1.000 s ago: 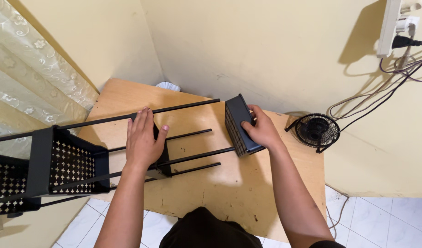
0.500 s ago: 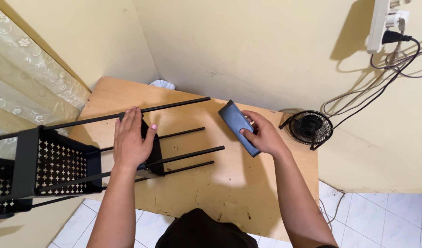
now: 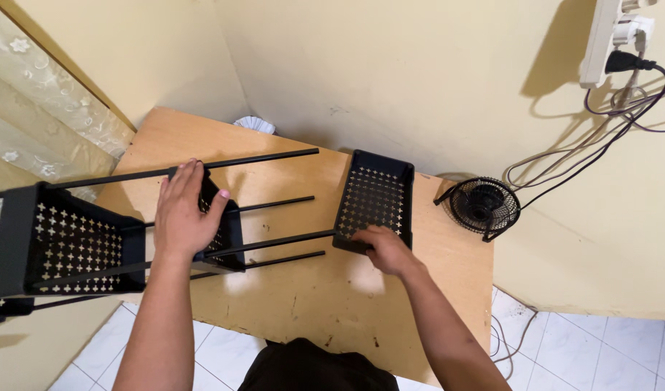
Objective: The person disassembles a three-tier black plastic rolling cart by removing the trays and detaching the vertical support rods. The cart is laid on its side on a wooden table, and the person removes each tray and rod one by one, placing them on the table.
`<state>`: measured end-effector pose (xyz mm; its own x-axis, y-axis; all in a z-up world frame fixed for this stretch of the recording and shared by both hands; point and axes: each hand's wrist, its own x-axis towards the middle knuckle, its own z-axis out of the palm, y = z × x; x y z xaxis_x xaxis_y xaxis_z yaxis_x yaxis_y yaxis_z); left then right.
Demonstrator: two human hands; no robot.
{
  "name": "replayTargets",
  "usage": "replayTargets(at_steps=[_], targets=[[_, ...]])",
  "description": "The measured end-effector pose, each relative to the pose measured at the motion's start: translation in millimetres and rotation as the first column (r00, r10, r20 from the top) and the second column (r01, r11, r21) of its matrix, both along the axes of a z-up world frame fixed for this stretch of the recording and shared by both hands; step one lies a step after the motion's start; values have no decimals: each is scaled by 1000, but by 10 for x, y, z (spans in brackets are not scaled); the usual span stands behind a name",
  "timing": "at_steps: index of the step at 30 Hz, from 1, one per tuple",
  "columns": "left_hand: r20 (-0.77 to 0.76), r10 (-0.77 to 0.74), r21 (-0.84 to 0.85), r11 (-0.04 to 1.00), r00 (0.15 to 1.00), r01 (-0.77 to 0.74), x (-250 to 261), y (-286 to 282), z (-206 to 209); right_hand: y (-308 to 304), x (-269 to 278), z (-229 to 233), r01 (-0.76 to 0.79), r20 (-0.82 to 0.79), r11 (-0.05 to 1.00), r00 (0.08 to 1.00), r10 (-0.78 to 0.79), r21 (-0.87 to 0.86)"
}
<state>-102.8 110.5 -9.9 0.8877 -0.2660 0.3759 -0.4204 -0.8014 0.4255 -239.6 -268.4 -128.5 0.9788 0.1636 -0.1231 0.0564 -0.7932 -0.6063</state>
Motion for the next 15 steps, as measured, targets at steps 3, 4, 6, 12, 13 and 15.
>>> replayTargets(at_steps=[3,4,6,12,13,15], targets=[[-11,10,0,1000,1000,-10,5,-12,8,4,-85,-236,-5,-61,996,998,0,-89],[-14,13,1,1000,1000,-13,6,-16,8,-3,-116,-297,5,-93,994,996,-15,-108],[-22,15,7,1000,1000,-15,3,-16,4,-18,-150,-413,-18,-75,986,997,5,-164],[-52,24,13,1000,998,-24,-10,-19,18,-62,-225,-693,-67,-174,963,984,22,-261],[-53,24,13,1000,998,-23,-5,-20,26,-65,-216,-738,-72,-188,958,982,19,-279],[-45,18,20,1000,999,-17,-10,-23,36,-78,-215,-815,-51,-186,959,983,-2,-278]])
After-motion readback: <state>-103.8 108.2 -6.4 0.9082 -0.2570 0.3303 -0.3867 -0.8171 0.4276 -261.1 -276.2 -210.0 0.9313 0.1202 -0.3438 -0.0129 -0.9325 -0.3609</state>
